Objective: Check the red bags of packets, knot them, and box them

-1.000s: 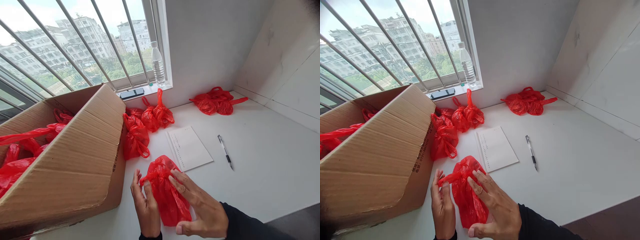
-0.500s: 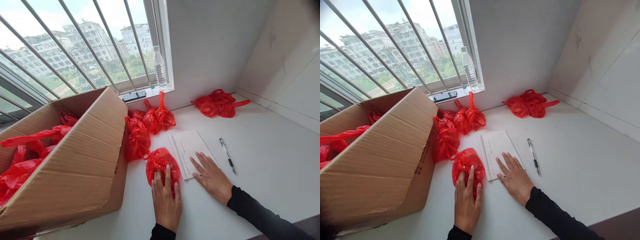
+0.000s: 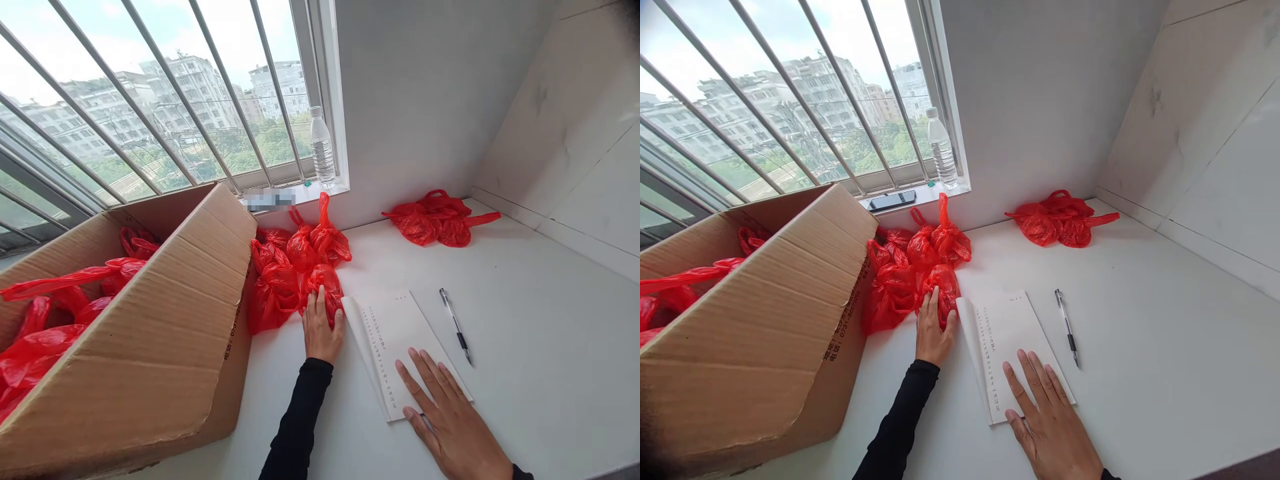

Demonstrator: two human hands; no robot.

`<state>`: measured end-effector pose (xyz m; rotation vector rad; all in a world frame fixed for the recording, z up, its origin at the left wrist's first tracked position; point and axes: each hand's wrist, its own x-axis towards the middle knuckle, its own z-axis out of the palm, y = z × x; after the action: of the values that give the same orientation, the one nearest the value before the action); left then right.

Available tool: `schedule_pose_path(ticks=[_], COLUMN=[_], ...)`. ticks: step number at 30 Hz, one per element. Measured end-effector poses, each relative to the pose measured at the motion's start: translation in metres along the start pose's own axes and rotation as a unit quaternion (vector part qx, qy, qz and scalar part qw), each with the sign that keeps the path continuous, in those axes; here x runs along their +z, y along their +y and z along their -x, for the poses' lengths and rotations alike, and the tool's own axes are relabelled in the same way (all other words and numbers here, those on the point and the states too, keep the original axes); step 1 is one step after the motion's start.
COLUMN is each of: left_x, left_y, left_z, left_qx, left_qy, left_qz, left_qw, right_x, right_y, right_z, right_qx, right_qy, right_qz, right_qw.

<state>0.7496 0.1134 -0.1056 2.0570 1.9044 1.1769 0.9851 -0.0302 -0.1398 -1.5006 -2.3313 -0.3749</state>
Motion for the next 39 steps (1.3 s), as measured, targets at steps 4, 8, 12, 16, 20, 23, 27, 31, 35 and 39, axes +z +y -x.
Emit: schedule_pose_path(ticks=[4, 8, 12, 16, 20, 23, 27, 31, 35, 39], left_x=[-0.012, -0.014, -0.002, 0.003, -0.010, -0.023, -0.029, -0.028, -0.029, -0.025], left_y=[0.014, 0.011, -0.007, -0.014, 0.003, 0.027, 0.052, 0.062, 0.065, 0.068], left_z=[0.024, 0.038, 0.022, 0.000, 0.012, 0.044, 0.085, 0.093, 0.083, 0.079], left_qx=[0.000, 0.020, 0.020, 0.021, 0.010, -0.030, -0.083, -0.130, -0.154, -0.150], left_qy=[0.041, 0.001, -0.029, -0.031, 0.006, 0.028, -0.024, -0.051, -0.071, -0.095], left_qz=[-0.017, -0.023, -0.021, -0.001, 0.026, 0.046, 0.062, 0.072, 0.109, 0.141], left_qw=[0.999, 1.000, 0.999, 0.999, 1.000, 0.998, 0.994, 0.988, 0.980, 0.974], right_x=[-0.004, -0.012, -0.018, -0.022, -0.033, -0.039, -0.037, -0.031, -0.029, -0.032], right_y=[0.000, -0.001, -0.005, -0.009, -0.009, -0.006, -0.004, -0.008, -0.011, -0.011], right_z=[0.004, 0.005, 0.012, 0.023, 0.026, 0.023, 0.017, 0.012, 0.009, 0.008], right_qx=[-0.002, -0.004, -0.022, -0.036, -0.027, 0.030, 0.051, 0.028, 0.025, 0.024], right_qy=[-0.008, -0.014, 0.000, 0.017, 0.006, -0.015, -0.031, -0.037, -0.029, -0.027], right_qz=[0.003, 0.009, 0.020, 0.026, 0.011, -0.001, -0.023, -0.039, -0.036, -0.032], right_qw=[1.000, 1.000, 1.000, 0.999, 1.000, 0.999, 0.998, 0.998, 0.999, 0.999])
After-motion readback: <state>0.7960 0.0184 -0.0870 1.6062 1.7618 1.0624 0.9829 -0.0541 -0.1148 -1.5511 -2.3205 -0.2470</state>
